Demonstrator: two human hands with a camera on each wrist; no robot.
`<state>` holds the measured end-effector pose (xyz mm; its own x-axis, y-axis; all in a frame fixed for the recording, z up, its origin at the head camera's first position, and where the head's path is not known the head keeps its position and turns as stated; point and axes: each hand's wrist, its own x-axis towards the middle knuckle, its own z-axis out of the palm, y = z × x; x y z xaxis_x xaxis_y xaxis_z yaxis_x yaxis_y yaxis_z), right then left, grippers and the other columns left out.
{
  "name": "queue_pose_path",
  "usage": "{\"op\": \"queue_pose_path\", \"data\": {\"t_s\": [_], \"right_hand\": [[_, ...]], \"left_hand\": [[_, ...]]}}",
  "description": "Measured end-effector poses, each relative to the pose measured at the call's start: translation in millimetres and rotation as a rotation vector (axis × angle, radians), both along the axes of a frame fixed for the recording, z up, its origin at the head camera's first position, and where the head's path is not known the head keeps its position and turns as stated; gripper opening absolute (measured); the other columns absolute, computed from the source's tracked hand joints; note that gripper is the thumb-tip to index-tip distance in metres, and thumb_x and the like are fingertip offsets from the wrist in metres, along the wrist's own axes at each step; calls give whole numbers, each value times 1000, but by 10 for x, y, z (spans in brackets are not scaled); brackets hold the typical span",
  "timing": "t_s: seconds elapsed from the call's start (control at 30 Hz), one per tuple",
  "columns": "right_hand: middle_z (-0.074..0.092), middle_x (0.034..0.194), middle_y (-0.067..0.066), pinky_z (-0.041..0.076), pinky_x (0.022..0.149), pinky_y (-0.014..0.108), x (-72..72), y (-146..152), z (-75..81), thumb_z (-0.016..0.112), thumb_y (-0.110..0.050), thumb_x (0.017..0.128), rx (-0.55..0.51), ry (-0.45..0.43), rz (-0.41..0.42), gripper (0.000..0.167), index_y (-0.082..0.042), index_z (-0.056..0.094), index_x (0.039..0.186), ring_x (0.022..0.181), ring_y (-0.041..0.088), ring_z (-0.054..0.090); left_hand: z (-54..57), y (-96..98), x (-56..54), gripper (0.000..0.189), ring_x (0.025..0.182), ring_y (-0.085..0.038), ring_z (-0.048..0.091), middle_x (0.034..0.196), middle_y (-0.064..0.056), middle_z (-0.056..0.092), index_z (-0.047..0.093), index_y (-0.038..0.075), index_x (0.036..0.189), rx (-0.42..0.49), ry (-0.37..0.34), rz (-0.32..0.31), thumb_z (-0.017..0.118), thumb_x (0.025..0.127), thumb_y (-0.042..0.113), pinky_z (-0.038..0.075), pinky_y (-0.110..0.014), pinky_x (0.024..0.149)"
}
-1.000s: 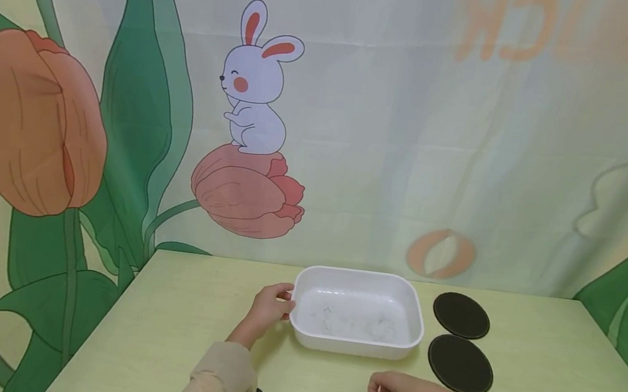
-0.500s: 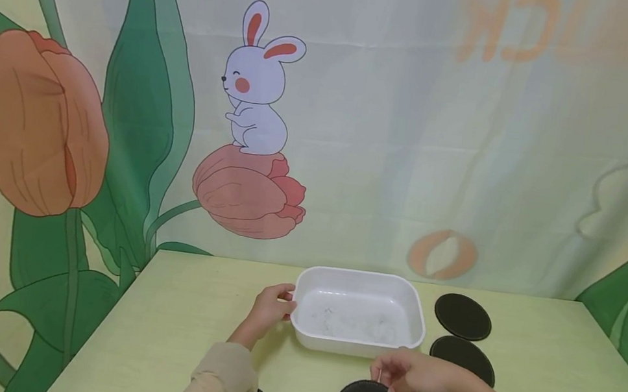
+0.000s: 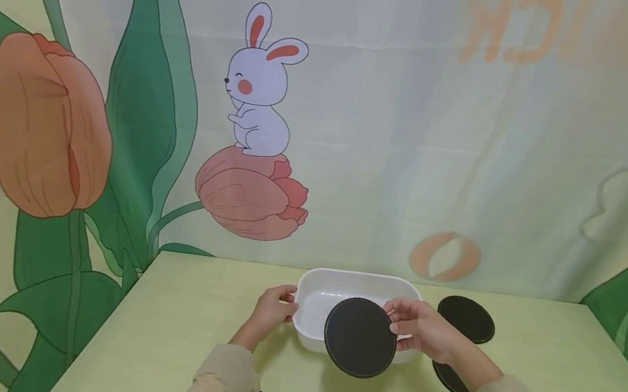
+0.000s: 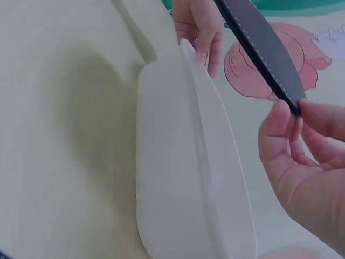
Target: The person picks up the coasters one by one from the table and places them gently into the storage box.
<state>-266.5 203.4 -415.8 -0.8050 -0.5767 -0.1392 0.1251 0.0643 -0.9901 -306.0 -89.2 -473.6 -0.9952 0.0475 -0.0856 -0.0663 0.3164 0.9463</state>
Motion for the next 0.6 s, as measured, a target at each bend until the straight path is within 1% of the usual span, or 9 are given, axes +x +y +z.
{"op": "queue_pose_path", "data": {"t_s": [0.1,0.17,0.43,0.5,0.6], "right_hand": [[47,79,-2,51,62,26,-74,-28,-25,51,-1,83,-11,-14,-109,18,-14,51,96,66,10,49],[48,78,-3,51,62,25,-128,-49,-58,50,0,84,-28,-24,-159,19,-13,50,96,66,10,50],[55,77,-2,52,57,22,-336,-153,-258,46,6,83,-112,-72,-283,21,-9,47,97,64,10,57],[56,76,-2,52,56,21,-381,-181,-322,45,7,83,-115,-84,-314,20,-8,47,96,62,10,58],[58,71,-3,51,53,20,-444,-226,-429,46,7,82,-92,-103,-359,19,-6,47,96,60,9,58]], "left_hand": [[3,0,3,39,70,-11,51,94,-14,52,50,-5,119,3,-5,7,55,80,-4,53,-21,59],[5,1,6,39,70,-11,51,94,-13,51,50,-5,119,3,-7,10,55,80,-4,53,-21,59],[-6,7,13,40,68,-11,51,94,-13,53,50,-5,120,-7,-1,16,56,80,-4,51,-20,59],[-6,7,13,40,68,-10,51,93,-13,53,50,-5,119,-7,8,13,56,80,-4,51,-20,58],[4,7,16,40,69,-10,51,92,-13,53,50,-6,119,2,17,10,55,80,-5,52,-20,58]]}}
